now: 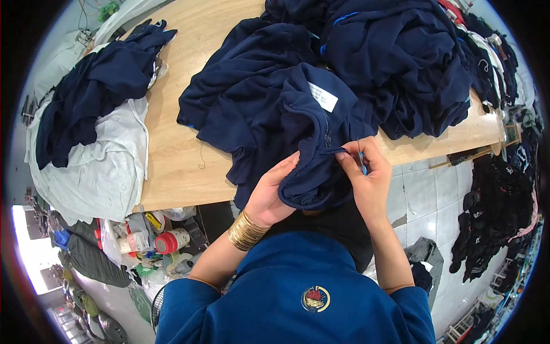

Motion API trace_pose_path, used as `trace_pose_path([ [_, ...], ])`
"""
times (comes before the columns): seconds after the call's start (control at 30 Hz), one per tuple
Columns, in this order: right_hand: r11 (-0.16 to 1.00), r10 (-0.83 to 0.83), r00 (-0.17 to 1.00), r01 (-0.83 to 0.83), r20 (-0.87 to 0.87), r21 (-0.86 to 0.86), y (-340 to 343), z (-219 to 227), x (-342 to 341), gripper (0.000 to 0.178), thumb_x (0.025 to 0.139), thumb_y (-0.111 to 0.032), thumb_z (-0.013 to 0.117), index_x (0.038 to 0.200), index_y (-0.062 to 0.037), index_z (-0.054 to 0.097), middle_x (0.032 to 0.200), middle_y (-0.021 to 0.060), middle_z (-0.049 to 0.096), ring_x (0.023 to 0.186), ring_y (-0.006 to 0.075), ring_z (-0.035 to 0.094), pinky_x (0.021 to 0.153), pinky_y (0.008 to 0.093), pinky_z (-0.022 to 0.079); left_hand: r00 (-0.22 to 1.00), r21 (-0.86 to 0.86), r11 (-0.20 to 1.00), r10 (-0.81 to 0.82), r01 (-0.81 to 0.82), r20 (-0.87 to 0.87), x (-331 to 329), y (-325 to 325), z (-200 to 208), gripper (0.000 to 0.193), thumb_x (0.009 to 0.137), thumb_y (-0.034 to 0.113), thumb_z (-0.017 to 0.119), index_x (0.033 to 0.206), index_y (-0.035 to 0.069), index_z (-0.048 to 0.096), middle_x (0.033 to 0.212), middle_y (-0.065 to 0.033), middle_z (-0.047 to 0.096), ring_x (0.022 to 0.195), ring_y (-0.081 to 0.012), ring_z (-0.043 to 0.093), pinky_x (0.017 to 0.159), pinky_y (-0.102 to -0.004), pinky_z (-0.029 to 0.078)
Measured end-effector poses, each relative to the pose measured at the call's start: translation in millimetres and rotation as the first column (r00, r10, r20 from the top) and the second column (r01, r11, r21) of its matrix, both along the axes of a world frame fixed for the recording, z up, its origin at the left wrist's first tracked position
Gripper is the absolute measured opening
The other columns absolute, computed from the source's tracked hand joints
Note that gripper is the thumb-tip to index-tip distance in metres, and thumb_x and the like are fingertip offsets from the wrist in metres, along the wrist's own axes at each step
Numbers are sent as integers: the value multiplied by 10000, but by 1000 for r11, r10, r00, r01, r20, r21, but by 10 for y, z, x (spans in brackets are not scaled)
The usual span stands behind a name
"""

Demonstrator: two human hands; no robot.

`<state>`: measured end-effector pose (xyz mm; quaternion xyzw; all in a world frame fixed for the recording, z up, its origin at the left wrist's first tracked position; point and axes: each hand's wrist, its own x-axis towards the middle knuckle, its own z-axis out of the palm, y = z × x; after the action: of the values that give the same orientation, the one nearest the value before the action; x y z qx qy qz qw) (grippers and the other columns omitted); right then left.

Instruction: Trimming loose threads from navy blue garments using thread snips.

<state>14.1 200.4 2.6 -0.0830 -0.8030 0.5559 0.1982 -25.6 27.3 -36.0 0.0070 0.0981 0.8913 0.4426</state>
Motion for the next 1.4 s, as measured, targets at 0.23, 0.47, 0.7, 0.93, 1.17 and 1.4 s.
trace_pose_path([
  [0.23,1000,-1,999,2,-37,19,20,-8,31,142,716,22,706,794,5,588,750,48,535,687,131,536,641,231,414,996,-69,997,-36,42,87,15,-8,-4,382,974,178,359,1305,-7,406,1263,-140,520,1133,-224,538,990,-347,417],
  [0.47,998,30,995,-25,-92,57,-6,32,68,161,701,52,701,797,3,581,740,51,528,674,142,545,625,242,425,996,-73,996,-38,45,85,24,-29,-51,386,967,189,372,1290,-15,425,1244,-140,536,1116,-226,548,981,-345,424],
  [0.7,974,154,987,-158,40,163,125,13,100,72,781,-11,643,838,-7,599,801,63,583,710,173,583,659,244,444,848,-447,820,84,-358,-524,-100,-12,228,391,910,174,514,1243,-22,458,1212,-113,562,1096,-220,559,938,-303,428],
  [0.93,994,37,999,-35,-12,101,258,289,14,156,836,7,562,951,-30,659,892,46,637,854,114,588,734,211,429,54,-447,437,-666,-780,-744,105,61,214,292,786,77,619,1075,56,583,947,-123,604,851,-305,607,717,-334,501],
  [1.17,428,902,414,-819,122,-383,651,687,-384,220,781,-69,626,966,44,661,887,127,666,831,179,624,786,289,462,-152,-294,807,-422,-511,-894,-178,-103,1101,200,719,15,662,912,63,648,694,-61,530,599,-204,532,517,-289,407],
  [1.4,150,901,374,-741,-218,-655,582,872,-436,389,668,-192,789,947,51,668,882,162,661,666,151,614,613,215,478,-400,226,435,-365,-872,-841,-554,-242,2023,218,700,-79,605,893,13,651,857,-53,662,763,-128,605,718,-230,455],
])
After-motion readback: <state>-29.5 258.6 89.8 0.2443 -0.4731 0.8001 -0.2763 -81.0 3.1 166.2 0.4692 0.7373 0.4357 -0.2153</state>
